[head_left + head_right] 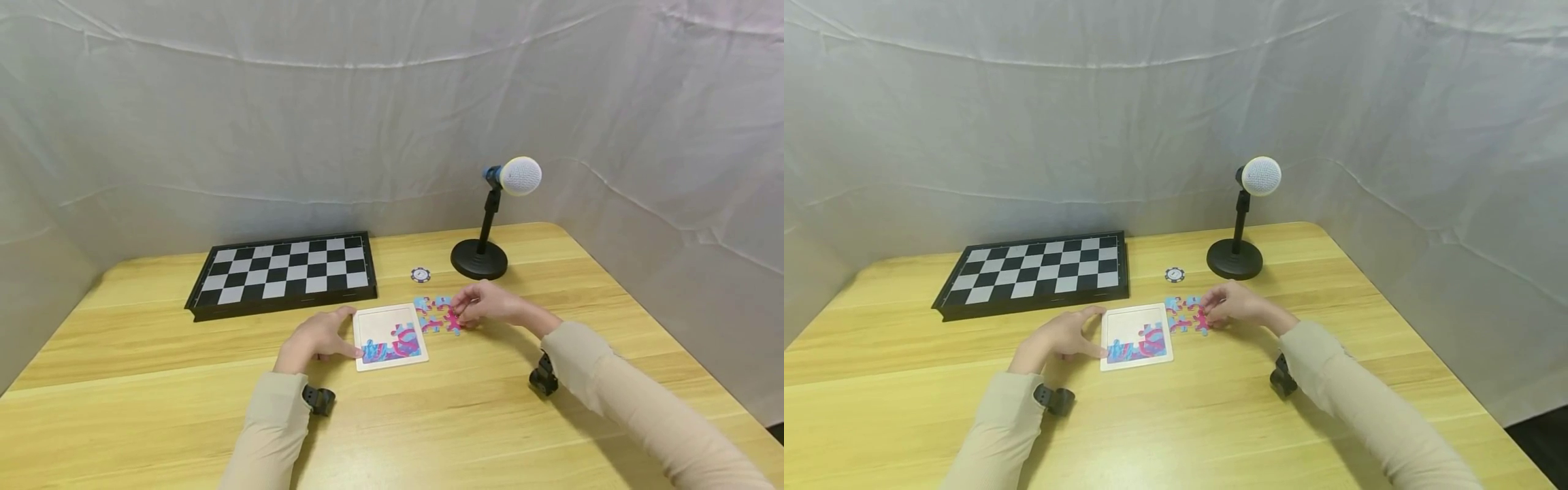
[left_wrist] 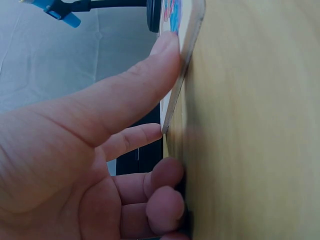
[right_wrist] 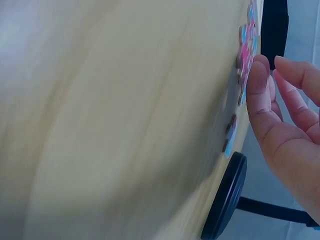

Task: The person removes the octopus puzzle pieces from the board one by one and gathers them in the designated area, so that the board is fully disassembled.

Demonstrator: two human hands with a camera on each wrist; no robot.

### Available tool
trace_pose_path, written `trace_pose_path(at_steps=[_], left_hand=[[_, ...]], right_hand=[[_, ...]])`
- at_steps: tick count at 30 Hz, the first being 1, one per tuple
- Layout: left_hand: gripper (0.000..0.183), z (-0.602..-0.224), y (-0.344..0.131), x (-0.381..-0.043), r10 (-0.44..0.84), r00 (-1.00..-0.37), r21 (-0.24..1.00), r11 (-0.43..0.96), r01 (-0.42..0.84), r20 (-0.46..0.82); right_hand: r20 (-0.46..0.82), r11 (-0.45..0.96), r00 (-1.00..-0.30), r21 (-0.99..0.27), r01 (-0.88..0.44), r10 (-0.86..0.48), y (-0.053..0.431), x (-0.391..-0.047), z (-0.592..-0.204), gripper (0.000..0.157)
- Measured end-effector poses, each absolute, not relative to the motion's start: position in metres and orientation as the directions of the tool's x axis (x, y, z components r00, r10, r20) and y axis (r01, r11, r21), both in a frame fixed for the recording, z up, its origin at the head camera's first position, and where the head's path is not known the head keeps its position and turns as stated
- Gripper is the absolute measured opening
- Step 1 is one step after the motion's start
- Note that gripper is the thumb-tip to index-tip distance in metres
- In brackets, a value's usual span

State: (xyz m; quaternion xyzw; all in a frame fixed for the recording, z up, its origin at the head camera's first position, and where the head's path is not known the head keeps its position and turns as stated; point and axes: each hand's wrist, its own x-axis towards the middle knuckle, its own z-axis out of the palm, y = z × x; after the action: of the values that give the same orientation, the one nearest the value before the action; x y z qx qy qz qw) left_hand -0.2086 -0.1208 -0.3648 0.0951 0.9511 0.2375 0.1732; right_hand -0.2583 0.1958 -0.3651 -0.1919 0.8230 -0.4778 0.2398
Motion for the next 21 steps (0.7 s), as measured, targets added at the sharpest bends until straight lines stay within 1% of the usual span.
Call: trace_pose_path(at_steps=[3, 10, 15, 21], left_hand=[[0.084, -0.365, -0.121, -0.209, 0.262, -0.922, 0.484, 0.870, 0.098, -0.285], [0.084, -0.365, -0.121, -0.208, 0.266, -0.921, 0.488, 0.867, 0.099, -0.284], [0.084, -0.365, -0.121, -0.209, 0.268, -0.920, 0.492, 0.865, 0.099, -0.286], [0.084, -0.364, -0.120, -0.208, 0.270, -0.919, 0.490, 0.866, 0.101, -0.286]], right_hand=[[-0.217, 0.483, -0.816, -0.872, -0.086, -0.536, 0.190, -0.258, -0.364, 0.024], [-0.201, 0.462, -0.794, -0.880, -0.112, -0.574, 0.174, -0.259, -0.363, 0.025], [-0.190, 0.466, -0.791, -0.875, -0.133, -0.582, 0.160, -0.258, -0.364, 0.025], [-0.198, 0.456, -0.784, -0.882, -0.119, -0.588, 0.145, -0.255, -0.363, 0.028]])
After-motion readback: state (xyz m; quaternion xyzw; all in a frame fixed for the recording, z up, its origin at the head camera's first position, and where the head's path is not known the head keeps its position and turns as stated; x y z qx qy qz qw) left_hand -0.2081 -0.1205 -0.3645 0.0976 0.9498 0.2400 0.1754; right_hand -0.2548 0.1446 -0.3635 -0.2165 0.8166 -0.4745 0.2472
